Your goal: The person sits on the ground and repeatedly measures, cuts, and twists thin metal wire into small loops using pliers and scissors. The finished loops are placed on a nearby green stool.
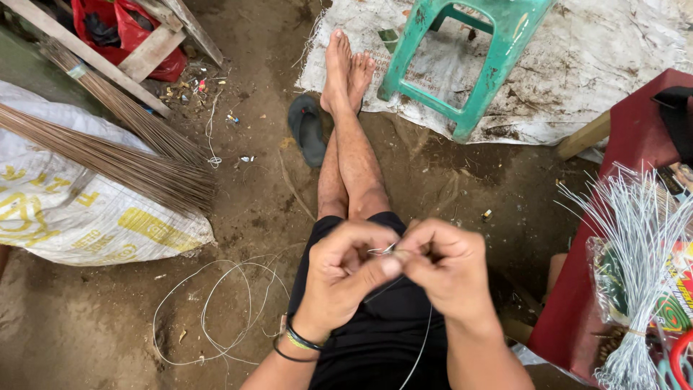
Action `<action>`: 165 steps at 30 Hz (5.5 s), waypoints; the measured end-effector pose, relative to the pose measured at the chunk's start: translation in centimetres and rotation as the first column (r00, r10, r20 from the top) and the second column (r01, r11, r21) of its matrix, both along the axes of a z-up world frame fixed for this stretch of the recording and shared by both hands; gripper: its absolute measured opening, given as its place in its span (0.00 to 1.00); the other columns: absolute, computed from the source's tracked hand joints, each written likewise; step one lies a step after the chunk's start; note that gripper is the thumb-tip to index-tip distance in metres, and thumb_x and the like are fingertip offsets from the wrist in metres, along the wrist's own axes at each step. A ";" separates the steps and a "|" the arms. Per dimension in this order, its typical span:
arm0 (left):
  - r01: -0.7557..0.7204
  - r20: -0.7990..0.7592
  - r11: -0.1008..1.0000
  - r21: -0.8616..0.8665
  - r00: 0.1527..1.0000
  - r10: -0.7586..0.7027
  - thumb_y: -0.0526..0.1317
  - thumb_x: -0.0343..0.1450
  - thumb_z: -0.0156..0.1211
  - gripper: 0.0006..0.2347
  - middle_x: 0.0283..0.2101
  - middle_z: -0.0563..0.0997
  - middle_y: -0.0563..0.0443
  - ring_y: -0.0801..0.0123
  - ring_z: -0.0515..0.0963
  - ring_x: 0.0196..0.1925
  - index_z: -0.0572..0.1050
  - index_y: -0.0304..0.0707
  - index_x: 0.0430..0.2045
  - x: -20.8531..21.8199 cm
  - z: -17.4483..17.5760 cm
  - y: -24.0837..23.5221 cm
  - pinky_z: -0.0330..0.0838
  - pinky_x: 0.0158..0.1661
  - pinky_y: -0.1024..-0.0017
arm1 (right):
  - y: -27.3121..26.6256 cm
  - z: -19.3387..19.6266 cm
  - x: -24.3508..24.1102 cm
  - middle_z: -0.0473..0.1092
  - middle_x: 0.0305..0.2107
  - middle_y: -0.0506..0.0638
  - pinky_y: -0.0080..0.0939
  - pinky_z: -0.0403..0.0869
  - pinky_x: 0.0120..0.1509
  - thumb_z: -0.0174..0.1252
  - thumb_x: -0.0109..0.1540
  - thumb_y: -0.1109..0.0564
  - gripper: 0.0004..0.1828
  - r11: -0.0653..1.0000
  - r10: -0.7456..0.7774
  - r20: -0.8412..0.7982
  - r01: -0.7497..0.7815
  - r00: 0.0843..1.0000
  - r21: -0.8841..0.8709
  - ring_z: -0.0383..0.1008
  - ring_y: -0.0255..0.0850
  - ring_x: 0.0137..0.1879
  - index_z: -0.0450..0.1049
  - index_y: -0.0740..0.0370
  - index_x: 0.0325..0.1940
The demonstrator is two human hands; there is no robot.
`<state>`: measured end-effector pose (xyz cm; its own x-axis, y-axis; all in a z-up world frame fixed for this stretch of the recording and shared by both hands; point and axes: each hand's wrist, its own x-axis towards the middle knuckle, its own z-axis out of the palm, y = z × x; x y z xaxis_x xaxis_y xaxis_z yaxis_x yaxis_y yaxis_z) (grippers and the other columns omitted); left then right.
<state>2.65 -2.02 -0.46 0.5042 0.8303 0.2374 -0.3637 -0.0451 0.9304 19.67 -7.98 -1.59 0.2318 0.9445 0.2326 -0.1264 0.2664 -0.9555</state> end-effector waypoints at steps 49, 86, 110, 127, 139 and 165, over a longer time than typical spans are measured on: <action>0.082 0.426 0.997 -0.001 0.902 -0.074 0.29 0.67 0.75 0.07 0.39 0.78 0.51 0.68 0.76 0.47 0.81 0.31 0.34 3.1 -0.1 2.9 0.73 0.54 0.71 | 2.8 1.6 -0.8 0.66 0.26 0.47 0.31 0.55 0.28 0.63 0.64 0.67 0.06 0.973 0.224 -0.552 -0.156 0.803 0.168 0.58 0.30 0.27 0.71 0.67 0.37; 0.133 0.153 0.987 0.091 0.978 -0.146 0.37 0.75 0.68 0.08 0.43 0.76 0.54 0.77 0.75 0.45 0.74 0.34 0.37 0.1 1.0 3.9 0.71 0.48 0.78 | 1.5 1.9 -2.6 0.73 0.32 0.53 0.30 0.65 0.35 0.60 0.65 0.69 0.02 0.966 -0.174 0.115 0.147 0.978 0.213 0.68 0.30 0.32 0.72 0.71 0.40; 0.180 0.337 0.888 -0.423 0.941 -0.030 0.33 0.73 0.62 0.08 0.45 0.82 0.51 0.76 0.76 0.42 0.80 0.32 0.45 -1.9 -0.6 2.6 0.70 0.46 0.75 | 5.4 -0.9 -1.1 0.74 0.33 0.45 0.32 0.72 0.40 0.61 0.66 0.68 0.03 0.994 0.002 0.069 -0.010 0.998 0.110 0.72 0.27 0.38 0.72 0.67 0.40; -0.208 0.109 0.972 -0.108 0.970 0.219 0.31 0.74 0.63 0.03 0.37 0.79 0.54 0.80 0.76 0.38 0.75 0.29 0.36 0.5 3.6 -1.3 0.72 0.42 0.80 | 1.6 4.7 -3.4 0.72 0.30 0.54 0.41 0.74 0.34 0.66 0.63 0.65 0.08 0.705 -0.635 0.545 0.121 0.547 0.699 0.77 0.44 0.30 0.72 0.68 0.38; -0.204 -0.106 0.863 -0.462 0.979 0.174 0.32 0.72 0.56 0.03 0.28 0.78 0.54 0.78 0.74 0.27 0.76 0.31 0.29 0.8 -4.7 3.4 0.69 0.29 0.78 | 4.4 2.3 0.5 0.66 0.27 0.48 0.39 0.73 0.36 0.62 0.55 0.59 0.06 0.689 -0.620 0.781 -0.427 0.071 0.586 0.73 0.41 0.32 0.72 0.62 0.33; 0.214 -0.680 0.940 -0.264 0.650 -0.339 0.31 0.64 0.62 0.02 0.26 0.83 0.53 0.74 0.81 0.32 0.80 0.32 0.24 -5.7 -11.1 8.1 0.75 0.37 0.74 | 11.5 -24.3 14.5 0.76 0.35 0.53 0.42 0.75 0.51 0.59 0.66 0.70 0.06 0.817 -0.548 0.000 0.535 0.837 -0.213 0.75 0.39 0.40 0.74 0.63 0.39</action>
<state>-3.00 6.12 -11.54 0.6787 0.6158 -0.4003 0.4328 0.1050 0.8954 34.16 3.54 -25.94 0.7267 0.6864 0.0256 -0.0750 0.1164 -0.9904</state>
